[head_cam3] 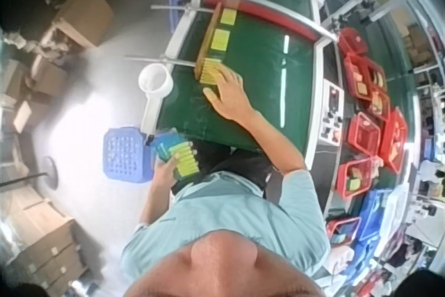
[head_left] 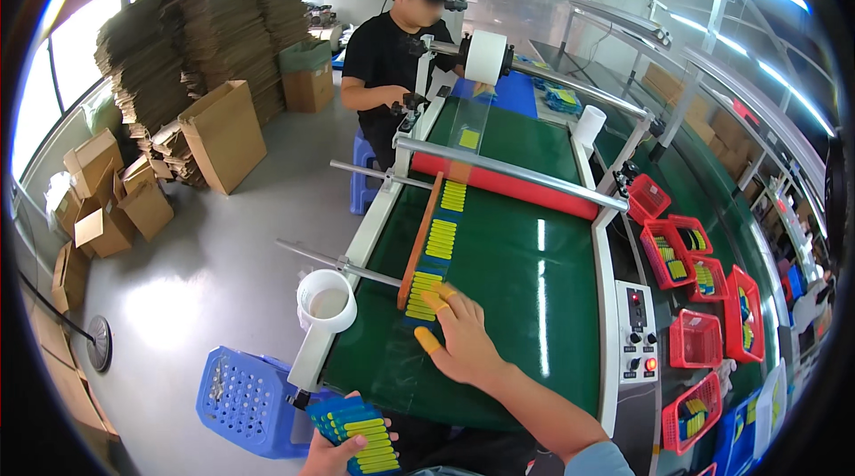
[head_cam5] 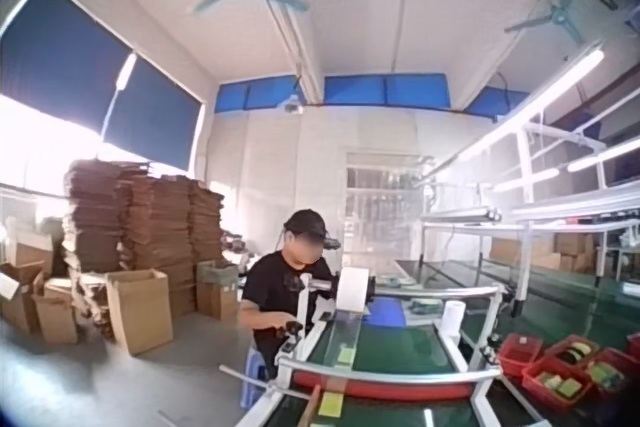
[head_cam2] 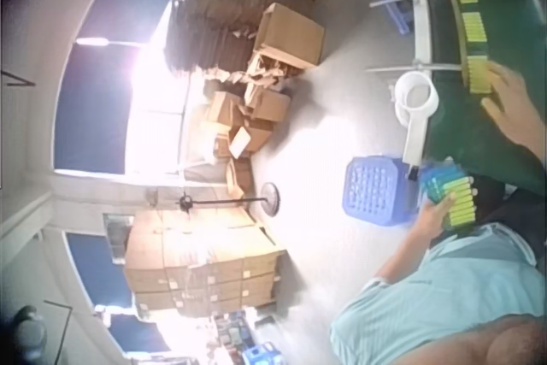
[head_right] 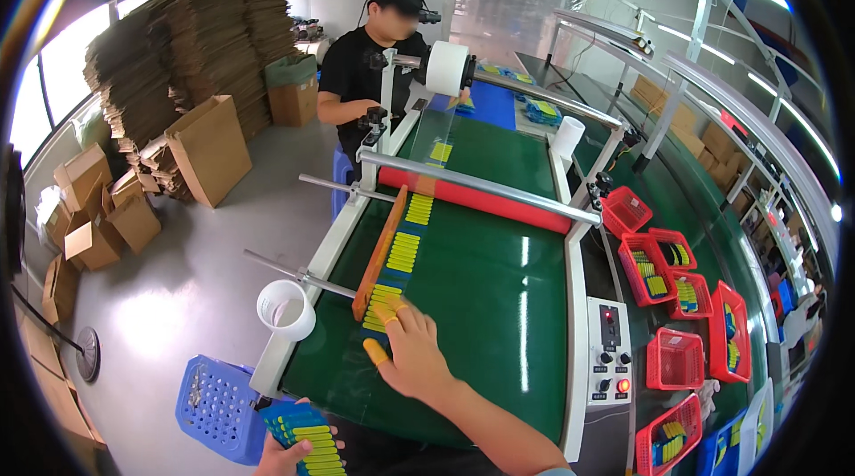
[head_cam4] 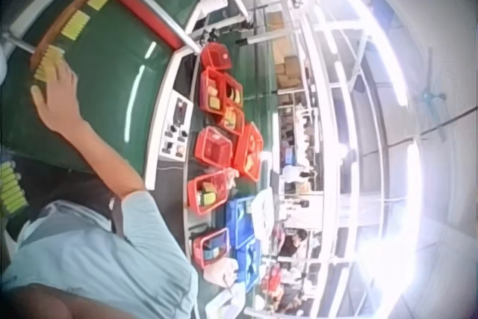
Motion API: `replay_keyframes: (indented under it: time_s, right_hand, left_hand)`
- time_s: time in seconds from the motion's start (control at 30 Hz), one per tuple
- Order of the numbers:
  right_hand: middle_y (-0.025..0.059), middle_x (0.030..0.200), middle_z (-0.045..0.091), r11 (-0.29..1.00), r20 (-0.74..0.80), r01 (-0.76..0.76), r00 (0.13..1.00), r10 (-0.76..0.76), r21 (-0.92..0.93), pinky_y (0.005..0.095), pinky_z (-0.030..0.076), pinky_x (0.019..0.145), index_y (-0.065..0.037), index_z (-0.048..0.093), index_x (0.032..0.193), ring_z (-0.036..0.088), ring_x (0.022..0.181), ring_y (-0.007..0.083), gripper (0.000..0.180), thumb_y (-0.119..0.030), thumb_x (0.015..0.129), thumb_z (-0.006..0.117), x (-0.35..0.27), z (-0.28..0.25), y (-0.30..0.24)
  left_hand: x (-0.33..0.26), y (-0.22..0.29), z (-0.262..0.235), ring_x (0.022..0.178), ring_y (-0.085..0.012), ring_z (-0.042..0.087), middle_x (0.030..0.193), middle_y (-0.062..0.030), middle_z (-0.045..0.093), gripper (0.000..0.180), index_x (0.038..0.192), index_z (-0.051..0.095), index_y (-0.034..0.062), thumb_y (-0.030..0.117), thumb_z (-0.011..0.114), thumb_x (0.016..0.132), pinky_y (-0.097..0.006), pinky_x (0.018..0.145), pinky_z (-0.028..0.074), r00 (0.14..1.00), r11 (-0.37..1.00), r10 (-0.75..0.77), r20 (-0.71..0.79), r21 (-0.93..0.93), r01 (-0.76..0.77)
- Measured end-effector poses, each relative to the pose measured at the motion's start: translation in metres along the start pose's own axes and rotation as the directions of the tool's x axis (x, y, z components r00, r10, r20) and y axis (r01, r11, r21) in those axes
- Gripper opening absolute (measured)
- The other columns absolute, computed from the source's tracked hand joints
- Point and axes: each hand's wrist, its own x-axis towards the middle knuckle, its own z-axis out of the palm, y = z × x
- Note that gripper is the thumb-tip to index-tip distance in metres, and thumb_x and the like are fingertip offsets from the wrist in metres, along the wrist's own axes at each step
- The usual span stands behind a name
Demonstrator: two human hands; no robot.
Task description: The person takes items from a stack, places them one at a time onto a plastic film on a moving conveyor belt, and presses them down by hand.
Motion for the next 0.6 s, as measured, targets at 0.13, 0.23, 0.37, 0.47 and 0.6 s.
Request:
replay_keyframes:
  time_s: [0.13,0.23,0.37,0.47,0.6]
  right_hand:
    - [0.0113,0.116,0.063,0.673,0.424,-0.369,0.901,0.091,0.641,0.0331,0.054,0.082,-0.002,0.046,0.145,0.066,0.095,0.0185,0.068,-0.015,0.087,0.079,-0.035,-0.029,-0.049]
    - [0.0044,0.096,0.064,0.621,0.509,-0.437,0.858,0.07,0.651,0.0252,0.054,0.066,-0.003,0.05,0.142,0.063,0.072,0.0112,0.065,-0.018,0.087,0.081,-0.059,-0.017,-0.065]
    - [0.0041,0.095,0.065,0.549,0.443,-0.439,0.887,0.134,0.712,0.0254,0.057,0.071,-0.003,0.051,0.14,0.066,0.075,0.0101,0.061,-0.01,0.087,0.08,-0.068,-0.006,-0.068]
    - [0.0033,0.092,0.063,0.479,0.343,-0.403,0.915,0.212,0.78,0.0243,0.056,0.069,-0.002,0.053,0.139,0.065,0.076,0.0087,0.056,-0.007,0.089,0.078,-0.066,0.004,-0.056]
    - [0.0085,0.097,0.064,0.658,0.277,-0.466,0.884,0.377,0.591,0.0297,0.055,0.066,-0.003,0.053,0.135,0.067,0.079,0.0164,0.052,-0.002,0.087,0.075,-0.032,0.01,-0.013]
  left_hand:
    - [0.018,-0.016,-0.013,0.112,-0.0327,0.067,0.133,-0.0178,0.061,0.071,0.156,0.032,0.0118,0.011,0.069,0.095,-0.051,0.088,0.06,0.998,1.0,0.01,-0.065,-0.004,-0.011]
    - [0.032,-0.023,-0.017,0.112,-0.031,0.067,0.132,-0.0166,0.062,0.073,0.156,0.032,0.0121,0.01,0.07,0.094,-0.05,0.086,0.061,0.997,0.993,0.08,-0.006,0.087,-0.079]
    - [0.034,-0.025,-0.021,0.115,-0.0305,0.065,0.13,-0.0164,0.062,0.071,0.155,0.031,0.0104,0.006,0.069,0.095,-0.05,0.094,0.056,0.972,0.956,0.233,0.018,0.179,-0.232]
    - [0.033,-0.022,-0.019,0.121,-0.0312,0.063,0.13,-0.0167,0.062,0.07,0.154,0.03,0.0065,0.003,0.067,0.095,-0.052,0.103,0.051,0.96,0.953,0.28,-0.014,0.126,-0.277]
    - [0.031,0.003,0.004,0.118,-0.0351,0.065,0.13,-0.0206,0.062,0.069,0.155,0.029,0.01,0.004,0.066,0.097,-0.054,0.099,0.053,0.973,0.973,0.225,-0.043,-0.051,-0.227]
